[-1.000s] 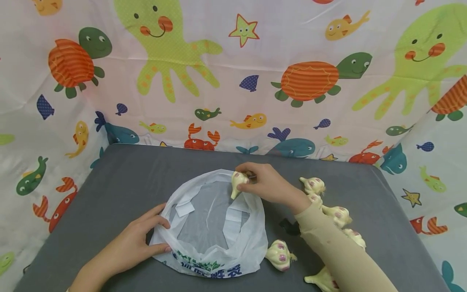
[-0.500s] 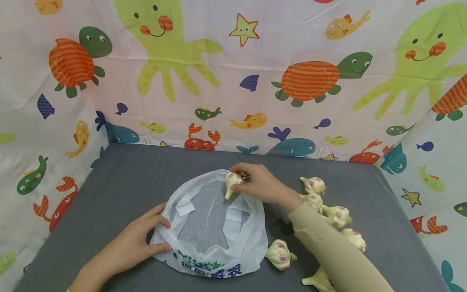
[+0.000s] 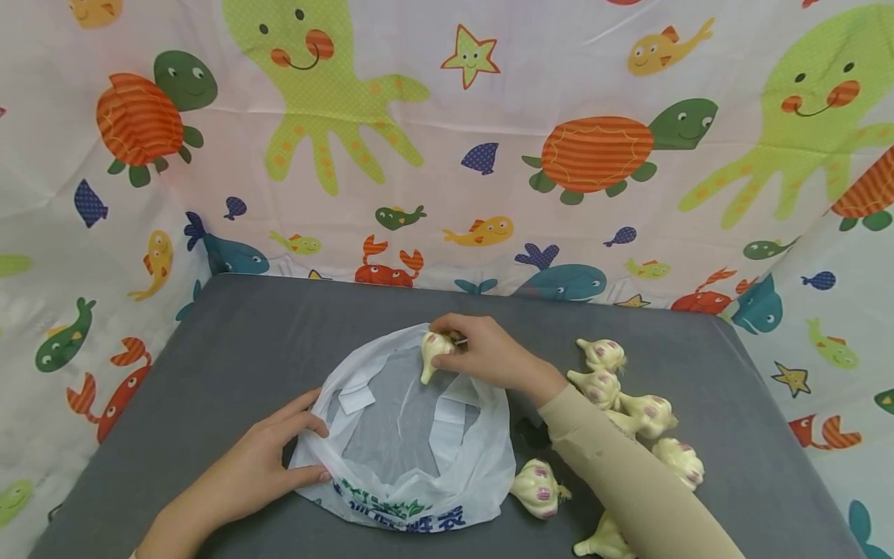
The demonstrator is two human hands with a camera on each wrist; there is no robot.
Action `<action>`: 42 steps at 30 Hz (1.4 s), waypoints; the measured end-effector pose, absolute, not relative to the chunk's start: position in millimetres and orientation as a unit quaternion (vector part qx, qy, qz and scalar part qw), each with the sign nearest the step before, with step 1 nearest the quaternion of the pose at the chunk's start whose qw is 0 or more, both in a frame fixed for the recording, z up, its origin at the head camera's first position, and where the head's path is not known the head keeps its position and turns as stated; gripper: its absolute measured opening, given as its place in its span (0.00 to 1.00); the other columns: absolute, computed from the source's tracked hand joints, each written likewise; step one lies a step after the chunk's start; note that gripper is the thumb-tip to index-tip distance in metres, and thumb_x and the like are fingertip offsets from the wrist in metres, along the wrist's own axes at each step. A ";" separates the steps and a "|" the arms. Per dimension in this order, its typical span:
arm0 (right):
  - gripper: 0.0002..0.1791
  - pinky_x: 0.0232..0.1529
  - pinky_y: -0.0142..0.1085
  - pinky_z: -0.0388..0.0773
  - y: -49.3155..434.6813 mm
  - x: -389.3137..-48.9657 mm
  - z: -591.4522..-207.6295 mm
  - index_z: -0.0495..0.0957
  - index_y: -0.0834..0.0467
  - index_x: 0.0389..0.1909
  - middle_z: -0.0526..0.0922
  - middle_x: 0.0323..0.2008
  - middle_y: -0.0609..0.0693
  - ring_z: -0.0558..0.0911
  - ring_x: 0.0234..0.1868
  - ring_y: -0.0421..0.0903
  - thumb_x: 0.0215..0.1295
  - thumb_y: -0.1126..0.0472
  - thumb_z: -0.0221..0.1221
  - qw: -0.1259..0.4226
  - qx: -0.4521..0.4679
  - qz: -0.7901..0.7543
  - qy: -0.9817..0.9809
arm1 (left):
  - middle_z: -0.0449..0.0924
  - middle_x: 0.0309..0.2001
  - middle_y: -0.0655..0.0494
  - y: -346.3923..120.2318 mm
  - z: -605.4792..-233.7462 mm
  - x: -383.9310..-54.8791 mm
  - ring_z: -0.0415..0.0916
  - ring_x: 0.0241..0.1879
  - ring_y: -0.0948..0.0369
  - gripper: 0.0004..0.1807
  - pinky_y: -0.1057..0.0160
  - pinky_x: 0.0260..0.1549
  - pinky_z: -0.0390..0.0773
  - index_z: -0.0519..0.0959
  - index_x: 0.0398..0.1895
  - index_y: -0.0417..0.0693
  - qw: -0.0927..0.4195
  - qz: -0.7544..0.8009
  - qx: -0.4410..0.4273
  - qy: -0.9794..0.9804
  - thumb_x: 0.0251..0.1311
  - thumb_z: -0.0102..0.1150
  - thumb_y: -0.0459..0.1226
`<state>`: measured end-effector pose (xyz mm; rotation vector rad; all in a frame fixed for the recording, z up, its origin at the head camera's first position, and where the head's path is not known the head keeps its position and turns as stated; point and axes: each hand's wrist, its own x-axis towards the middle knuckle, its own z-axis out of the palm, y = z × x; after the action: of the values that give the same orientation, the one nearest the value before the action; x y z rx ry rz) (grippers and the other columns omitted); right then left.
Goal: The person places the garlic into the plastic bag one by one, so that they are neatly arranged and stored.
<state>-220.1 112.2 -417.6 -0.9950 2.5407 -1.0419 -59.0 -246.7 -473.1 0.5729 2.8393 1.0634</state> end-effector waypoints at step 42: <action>0.26 0.56 0.43 0.83 105.5 -223.2 -436.8 0.80 0.57 0.68 0.86 0.56 0.48 0.82 0.50 0.45 0.73 0.56 0.72 0.129 -0.333 -0.352 0.865 | 0.70 0.79 0.50 -245.6 -474.3 -57.6 0.74 0.72 0.48 0.26 0.47 0.61 0.82 0.79 0.47 0.72 0.014 0.348 0.186 0.919 0.51 0.88 0.46</action>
<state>-223.2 105.5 -436.8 -0.9666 2.5152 -1.0243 -57.6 -245.6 -474.3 0.5801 2.8618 1.0830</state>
